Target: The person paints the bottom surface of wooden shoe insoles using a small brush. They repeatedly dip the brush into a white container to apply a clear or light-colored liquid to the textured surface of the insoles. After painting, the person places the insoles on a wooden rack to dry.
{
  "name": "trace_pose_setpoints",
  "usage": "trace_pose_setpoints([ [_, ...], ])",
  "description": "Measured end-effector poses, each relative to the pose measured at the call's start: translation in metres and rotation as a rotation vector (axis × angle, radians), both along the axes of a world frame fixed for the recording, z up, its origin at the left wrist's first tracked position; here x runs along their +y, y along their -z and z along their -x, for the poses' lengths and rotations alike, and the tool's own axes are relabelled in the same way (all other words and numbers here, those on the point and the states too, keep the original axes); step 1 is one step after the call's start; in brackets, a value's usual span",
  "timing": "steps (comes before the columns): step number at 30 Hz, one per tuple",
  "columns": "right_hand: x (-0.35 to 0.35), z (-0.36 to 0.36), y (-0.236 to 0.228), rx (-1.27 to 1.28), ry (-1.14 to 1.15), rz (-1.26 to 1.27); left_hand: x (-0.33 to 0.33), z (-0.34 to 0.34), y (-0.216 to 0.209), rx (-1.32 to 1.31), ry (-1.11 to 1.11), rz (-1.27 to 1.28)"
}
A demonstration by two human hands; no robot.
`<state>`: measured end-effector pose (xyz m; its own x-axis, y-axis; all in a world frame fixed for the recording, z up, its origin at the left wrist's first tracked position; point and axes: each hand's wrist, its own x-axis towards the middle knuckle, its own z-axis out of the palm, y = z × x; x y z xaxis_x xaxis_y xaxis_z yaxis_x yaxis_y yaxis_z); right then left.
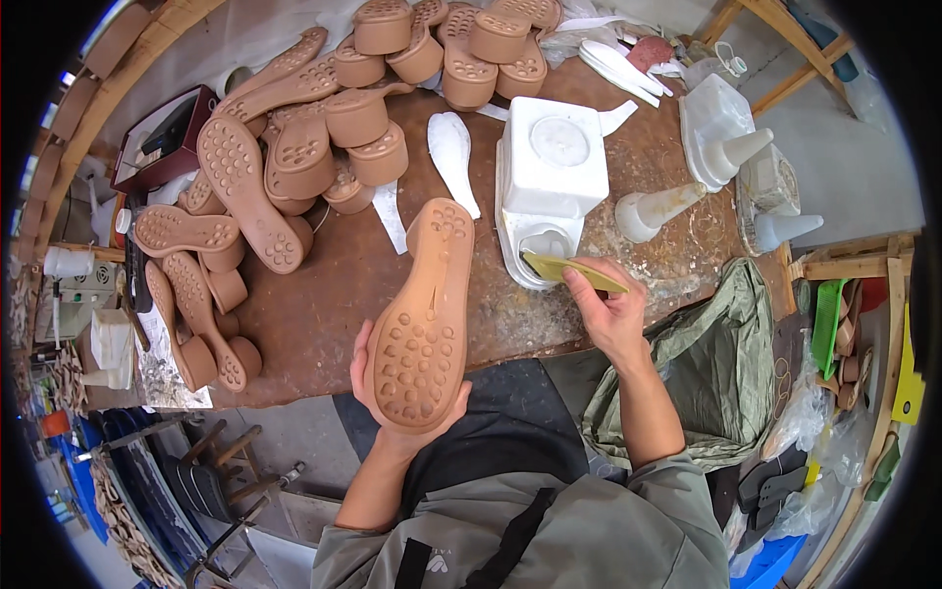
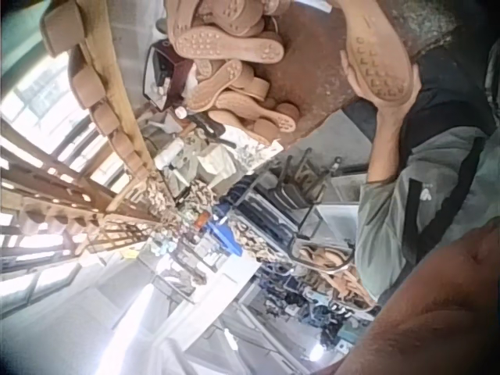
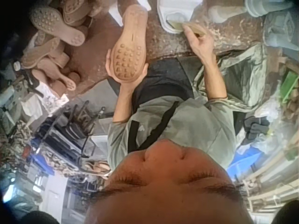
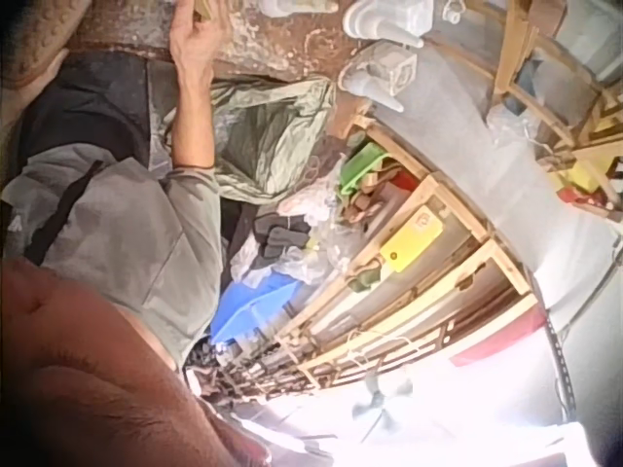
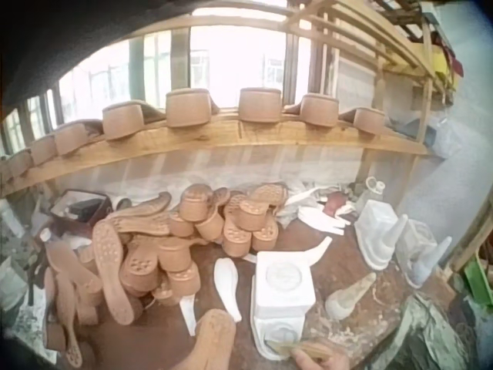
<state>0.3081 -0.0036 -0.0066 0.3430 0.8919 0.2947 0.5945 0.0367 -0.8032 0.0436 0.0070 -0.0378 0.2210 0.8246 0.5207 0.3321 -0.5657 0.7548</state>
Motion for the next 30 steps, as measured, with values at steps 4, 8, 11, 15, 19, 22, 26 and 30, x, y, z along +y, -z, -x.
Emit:
trace_pose_setpoints([
  [4, 0.002, -0.002, 0.007, 0.175, 0.015, 0.051, 0.003, -0.002, 0.009, 0.001, 0.022, -0.051],
  [8, -0.001, -0.014, 0.010, 0.646, 0.072, 0.136, 0.005, -0.006, 0.012, -0.001, 0.021, -0.108],
  [11, -0.007, -0.015, -0.005, 0.666, 0.086, 0.202, 0.005, -0.008, 0.011, 0.003, -0.013, -0.175],
  [15, -0.030, 0.014, -0.055, 0.754, -0.009, 0.150, -0.002, -0.004, -0.004, 0.061, 0.002, -0.172],
  [19, -0.049, 0.066, -0.096, 0.694, -0.202, -0.021, -0.015, -0.009, -0.027, 0.035, 0.091, -0.120],
  [22, -0.048, 0.088, -0.107, 0.478, -0.386, -0.057, -0.028, -0.007, -0.039, -0.046, 0.172, -0.072],
  [26, -0.052, 0.104, -0.116, 0.391, -0.338, -0.108, -0.040, 0.004, -0.049, -0.275, 0.342, 0.079],
  [30, -0.064, 0.109, -0.119, 0.203, -0.314, -0.252, -0.048, 0.011, -0.063, -0.729, 0.603, 0.383],
])
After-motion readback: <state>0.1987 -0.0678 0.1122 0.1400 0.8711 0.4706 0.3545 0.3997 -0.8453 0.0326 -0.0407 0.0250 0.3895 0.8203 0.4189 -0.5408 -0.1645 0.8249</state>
